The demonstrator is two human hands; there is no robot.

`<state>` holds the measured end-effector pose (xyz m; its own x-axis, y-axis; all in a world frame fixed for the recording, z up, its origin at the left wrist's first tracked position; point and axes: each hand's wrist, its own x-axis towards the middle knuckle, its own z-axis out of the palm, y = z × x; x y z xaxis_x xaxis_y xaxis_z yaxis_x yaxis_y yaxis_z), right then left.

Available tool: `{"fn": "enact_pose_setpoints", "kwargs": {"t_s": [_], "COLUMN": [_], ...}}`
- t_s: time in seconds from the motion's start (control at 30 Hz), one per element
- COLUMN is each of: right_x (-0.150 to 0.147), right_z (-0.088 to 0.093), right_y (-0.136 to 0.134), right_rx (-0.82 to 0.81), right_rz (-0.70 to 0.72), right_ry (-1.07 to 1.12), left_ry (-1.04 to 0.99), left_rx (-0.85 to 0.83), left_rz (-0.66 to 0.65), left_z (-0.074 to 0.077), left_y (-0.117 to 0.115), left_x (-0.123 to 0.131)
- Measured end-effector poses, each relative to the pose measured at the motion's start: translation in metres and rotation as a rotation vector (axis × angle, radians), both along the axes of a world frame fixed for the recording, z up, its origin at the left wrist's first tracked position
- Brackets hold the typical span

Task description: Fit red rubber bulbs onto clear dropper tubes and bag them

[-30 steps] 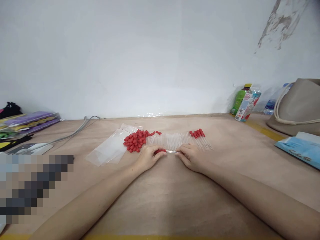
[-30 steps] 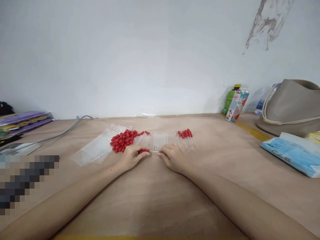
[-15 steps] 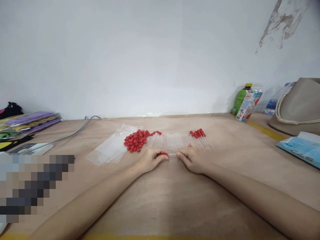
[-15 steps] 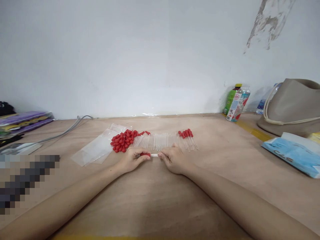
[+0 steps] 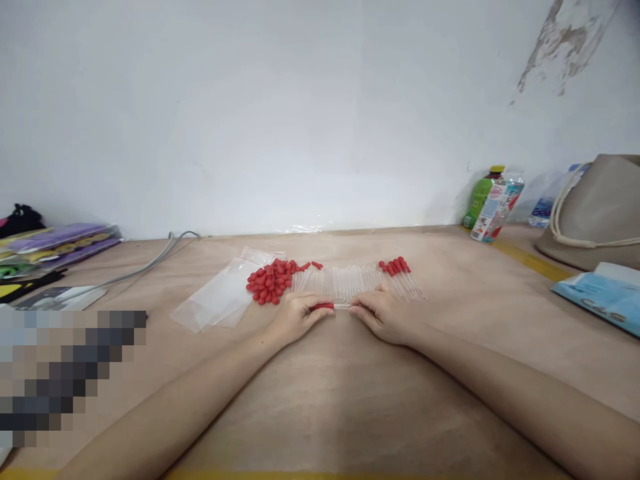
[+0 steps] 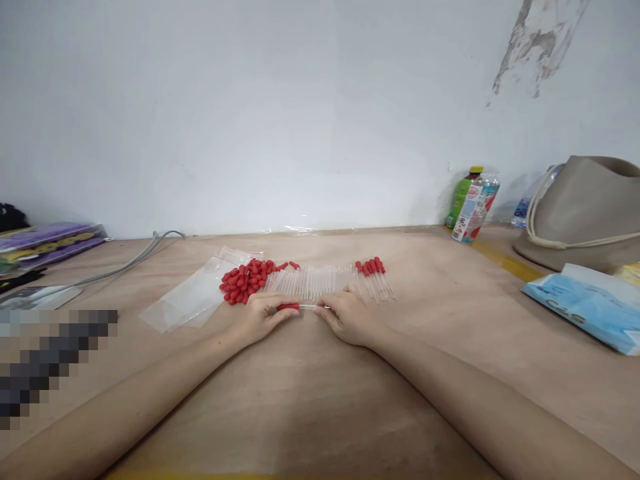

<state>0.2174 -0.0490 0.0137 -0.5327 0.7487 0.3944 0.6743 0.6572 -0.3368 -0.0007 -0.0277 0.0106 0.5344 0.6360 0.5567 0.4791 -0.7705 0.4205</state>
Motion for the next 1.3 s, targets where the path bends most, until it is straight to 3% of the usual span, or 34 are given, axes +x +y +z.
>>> {"fn": "enact_pose_setpoints", "kwargs": {"t_s": [0.2, 0.83, 1.13, 1.3], "right_x": [-0.001, -0.005, 0.006, 0.004], "right_z": [-0.002, 0.005, 0.000, -0.002], "right_y": [-0.001, -0.003, 0.002, 0.001], "right_rx": [0.081, -0.134, 0.048, 0.124], "right_rz": [0.034, 0.016, -0.007, -0.005], "right_ry": [-0.029, -0.008, 0.015, -0.049], "left_ry": [0.038, 0.107, 0.001, 0.060], "left_rx": [-0.006, 0.007, -0.080, -0.049], "left_rz": [-0.031, -0.056, -0.005, -0.022], "left_z": [0.000, 0.001, -0.001, 0.001], "left_y": [-0.006, -0.007, -0.001, -0.003], "left_x": [0.003, 0.005, -0.001, -0.001]}}
